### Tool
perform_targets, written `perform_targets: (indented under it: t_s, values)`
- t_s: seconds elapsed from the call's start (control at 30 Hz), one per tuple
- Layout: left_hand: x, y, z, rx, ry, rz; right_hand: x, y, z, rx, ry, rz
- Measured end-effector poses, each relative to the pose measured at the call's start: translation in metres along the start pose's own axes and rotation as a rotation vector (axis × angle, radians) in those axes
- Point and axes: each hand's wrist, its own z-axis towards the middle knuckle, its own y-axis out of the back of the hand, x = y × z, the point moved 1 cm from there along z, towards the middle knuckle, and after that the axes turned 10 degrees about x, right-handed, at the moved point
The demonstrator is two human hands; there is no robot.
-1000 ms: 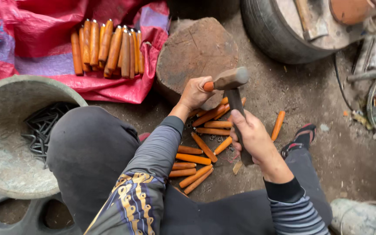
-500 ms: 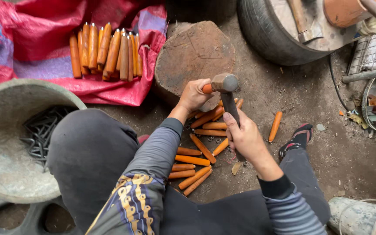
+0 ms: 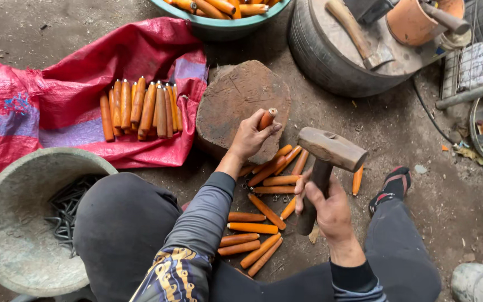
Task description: The person inserts metal rings into the ends of cylindrical wooden handles and hammers them into place using a hammer on a wooden block. Completed handles are placed on a red sack.
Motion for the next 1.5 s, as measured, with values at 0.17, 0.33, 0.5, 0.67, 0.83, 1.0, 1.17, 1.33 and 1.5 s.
perform_targets:
  t_s: [0.17,0.33,0.5,0.67,0.83,1.0,1.17,1.33,1.5]
  values:
    - [0.013,-0.002,0.0,0.065,-0.16,0.182,0.005,-0.009,0.004,-0.169,-0.255,0.0]
    - [0.033,-0.01,-0.007,0.064,-0.069,0.247,0.03,-0.014,0.009,-0.17,-0.257,-0.399]
    - [0.035,-0.005,-0.001,0.082,-0.071,0.237,0.08,-0.015,0.017,-0.136,-0.065,-0.51]
    - [0.041,-0.006,0.001,0.111,-0.036,0.31,0.086,-0.022,0.037,-0.186,-0.138,-0.678]
    - [0.043,-0.008,0.003,0.162,-0.127,0.075,0.028,-0.009,0.081,0.016,-0.119,-0.999]
    - [0.04,-0.007,0.005,0.119,-0.132,0.089,0.039,-0.005,0.085,-0.063,-0.454,-0.782]
    - [0.034,-0.006,0.0,0.091,-0.13,0.225,0.088,-0.022,0.068,-0.164,-0.326,-0.723]
    - [0.037,-0.007,-0.001,0.128,-0.18,0.145,0.045,-0.023,0.085,-0.075,-0.135,-0.968]
    - [0.056,-0.007,0.002,0.157,-0.135,-0.044,0.006,0.01,0.08,-0.045,-0.397,-0.924]
